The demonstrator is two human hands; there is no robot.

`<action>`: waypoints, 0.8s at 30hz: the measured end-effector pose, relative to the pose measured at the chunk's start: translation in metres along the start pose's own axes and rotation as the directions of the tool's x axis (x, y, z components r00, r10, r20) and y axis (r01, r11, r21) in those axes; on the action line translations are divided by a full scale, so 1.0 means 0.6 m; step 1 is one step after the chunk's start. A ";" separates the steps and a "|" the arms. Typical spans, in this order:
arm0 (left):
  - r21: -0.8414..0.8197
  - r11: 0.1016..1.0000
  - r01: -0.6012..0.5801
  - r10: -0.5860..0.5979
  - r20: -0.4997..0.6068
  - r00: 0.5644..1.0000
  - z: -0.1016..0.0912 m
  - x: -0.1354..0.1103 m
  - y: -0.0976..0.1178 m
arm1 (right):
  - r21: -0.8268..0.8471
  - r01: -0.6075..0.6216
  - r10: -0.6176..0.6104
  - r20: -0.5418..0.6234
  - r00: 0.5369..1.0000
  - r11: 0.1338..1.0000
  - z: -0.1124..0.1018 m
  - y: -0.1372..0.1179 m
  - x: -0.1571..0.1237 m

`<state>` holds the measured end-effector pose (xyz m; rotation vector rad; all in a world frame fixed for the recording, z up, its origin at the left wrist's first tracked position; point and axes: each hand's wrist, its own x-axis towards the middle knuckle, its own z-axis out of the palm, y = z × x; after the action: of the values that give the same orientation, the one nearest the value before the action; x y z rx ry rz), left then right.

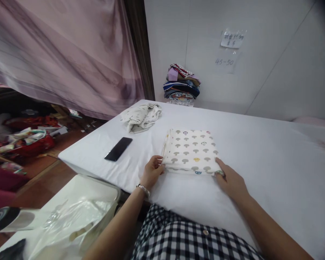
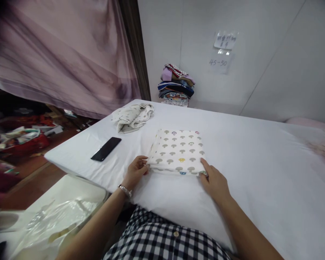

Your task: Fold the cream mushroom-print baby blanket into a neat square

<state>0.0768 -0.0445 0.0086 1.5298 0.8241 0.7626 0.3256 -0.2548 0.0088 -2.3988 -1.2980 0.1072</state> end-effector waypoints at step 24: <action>0.732 0.380 -0.565 0.437 0.396 0.807 0.087 0.021 0.066 | -0.144 0.437 -0.441 0.008 0.898 0.888 0.006 -0.077 0.059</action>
<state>0.1305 -0.0641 0.0424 2.7880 0.6101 0.6998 0.3085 -0.2026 0.0277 -2.1394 -1.8558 -0.1512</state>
